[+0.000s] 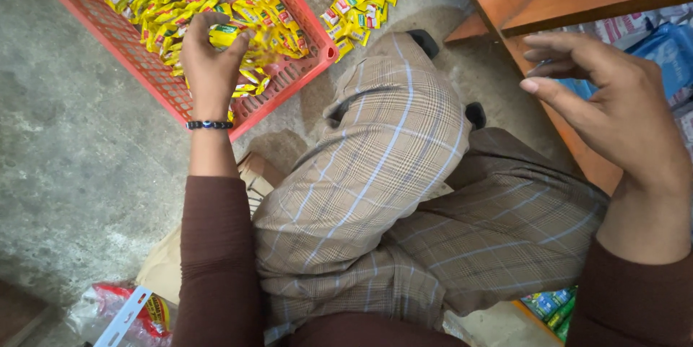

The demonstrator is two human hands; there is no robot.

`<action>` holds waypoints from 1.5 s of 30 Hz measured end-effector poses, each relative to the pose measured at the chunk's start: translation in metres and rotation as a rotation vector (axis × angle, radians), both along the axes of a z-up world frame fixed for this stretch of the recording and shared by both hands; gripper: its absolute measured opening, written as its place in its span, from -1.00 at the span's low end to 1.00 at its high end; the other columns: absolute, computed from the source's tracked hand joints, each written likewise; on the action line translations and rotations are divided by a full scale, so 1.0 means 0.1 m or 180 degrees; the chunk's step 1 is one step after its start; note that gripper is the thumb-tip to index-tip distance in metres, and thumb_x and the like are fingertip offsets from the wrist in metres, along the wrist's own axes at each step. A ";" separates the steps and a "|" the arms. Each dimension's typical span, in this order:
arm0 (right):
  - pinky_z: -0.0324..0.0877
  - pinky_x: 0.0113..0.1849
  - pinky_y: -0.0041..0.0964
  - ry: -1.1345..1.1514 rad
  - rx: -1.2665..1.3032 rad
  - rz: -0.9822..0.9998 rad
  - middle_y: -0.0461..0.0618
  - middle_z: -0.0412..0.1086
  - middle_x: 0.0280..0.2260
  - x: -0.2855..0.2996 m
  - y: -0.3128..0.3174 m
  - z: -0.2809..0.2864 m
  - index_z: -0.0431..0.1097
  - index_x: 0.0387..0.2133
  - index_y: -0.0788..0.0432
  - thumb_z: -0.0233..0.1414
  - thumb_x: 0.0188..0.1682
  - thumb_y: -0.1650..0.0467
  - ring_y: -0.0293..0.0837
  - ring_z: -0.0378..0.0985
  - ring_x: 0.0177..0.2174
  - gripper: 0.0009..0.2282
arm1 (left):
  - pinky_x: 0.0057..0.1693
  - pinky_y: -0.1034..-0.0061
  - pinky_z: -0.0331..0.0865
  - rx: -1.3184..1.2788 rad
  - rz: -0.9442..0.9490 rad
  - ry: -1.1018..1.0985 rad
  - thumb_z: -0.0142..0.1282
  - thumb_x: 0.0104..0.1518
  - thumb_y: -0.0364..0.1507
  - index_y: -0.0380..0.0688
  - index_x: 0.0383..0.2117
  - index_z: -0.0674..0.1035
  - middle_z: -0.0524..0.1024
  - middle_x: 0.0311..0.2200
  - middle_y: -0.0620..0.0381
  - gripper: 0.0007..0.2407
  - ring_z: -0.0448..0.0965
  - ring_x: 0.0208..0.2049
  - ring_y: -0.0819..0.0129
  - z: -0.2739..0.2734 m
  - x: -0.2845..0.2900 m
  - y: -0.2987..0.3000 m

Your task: The person sorts yellow packets by hand, picking them up from the floor and placing them into a red plastic crate. They also handle long strips of packets, tearing them into individual units before placing them into the crate.

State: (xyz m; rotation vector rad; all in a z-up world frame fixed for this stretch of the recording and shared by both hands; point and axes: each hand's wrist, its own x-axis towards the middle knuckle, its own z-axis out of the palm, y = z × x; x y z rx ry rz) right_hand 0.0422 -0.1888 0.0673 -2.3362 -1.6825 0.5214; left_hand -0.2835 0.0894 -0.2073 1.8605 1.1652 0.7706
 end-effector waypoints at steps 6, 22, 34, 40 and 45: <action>0.52 -0.14 -0.11 -0.0036 0.0038 0.0082 0.20 0.51 -0.11 0.01 0.00 -0.01 0.42 0.05 0.30 0.18 0.00 0.40 0.02 0.61 -0.15 -0.64 | 0.05 0.27 0.45 0.0231 -0.0074 0.0118 0.40 0.09 -0.50 -0.26 -0.19 0.57 0.62 -0.19 -0.08 -0.76 0.63 -0.12 0.04 -0.15 0.09 0.11; 0.52 -0.14 -0.13 0.0099 0.0018 -0.0015 0.22 0.51 -0.10 -0.03 0.03 0.04 0.42 0.03 0.33 0.17 0.00 0.42 0.02 0.61 -0.15 -0.66 | -0.04 0.19 0.46 0.1148 -0.0414 0.1457 0.11 0.20 -0.58 -0.07 0.08 0.50 0.41 -0.12 -0.09 -0.69 0.42 -0.05 -0.06 -1.41 0.73 -0.15; 0.52 -0.14 -0.14 0.0092 -0.0097 0.0047 0.21 0.52 -0.14 -0.03 0.04 0.05 0.42 0.05 0.33 0.18 -0.01 0.43 0.00 0.62 -0.16 -0.65 | -0.03 0.20 0.45 0.0923 -0.0776 0.1584 0.09 0.06 -0.59 -0.05 0.01 0.50 0.41 -0.13 -0.08 -0.65 0.41 -0.03 -0.06 -1.45 0.81 -0.39; 0.52 -0.14 -0.17 0.0269 0.0127 0.0036 0.18 0.52 -0.14 -0.09 0.09 0.09 0.43 0.02 0.30 0.17 -0.01 0.46 -0.03 0.61 -0.17 -0.68 | -0.06 0.21 0.48 0.0863 -0.1033 0.1667 0.11 0.08 -0.57 -0.05 -0.02 0.49 0.41 -0.12 -0.07 -0.69 0.42 -0.02 -0.05 -1.65 0.83 -0.35; 0.52 -0.15 -0.18 0.0155 0.0158 0.0122 0.18 0.52 -0.15 -0.09 0.08 0.08 0.44 0.00 0.30 0.18 -0.01 0.46 -0.02 0.62 -0.17 -0.69 | -0.07 0.18 0.47 0.0728 -0.1286 0.1766 0.17 0.07 -0.52 -0.07 -0.07 0.50 0.41 -0.12 -0.07 -0.73 0.42 -0.03 -0.06 -1.68 0.87 -0.33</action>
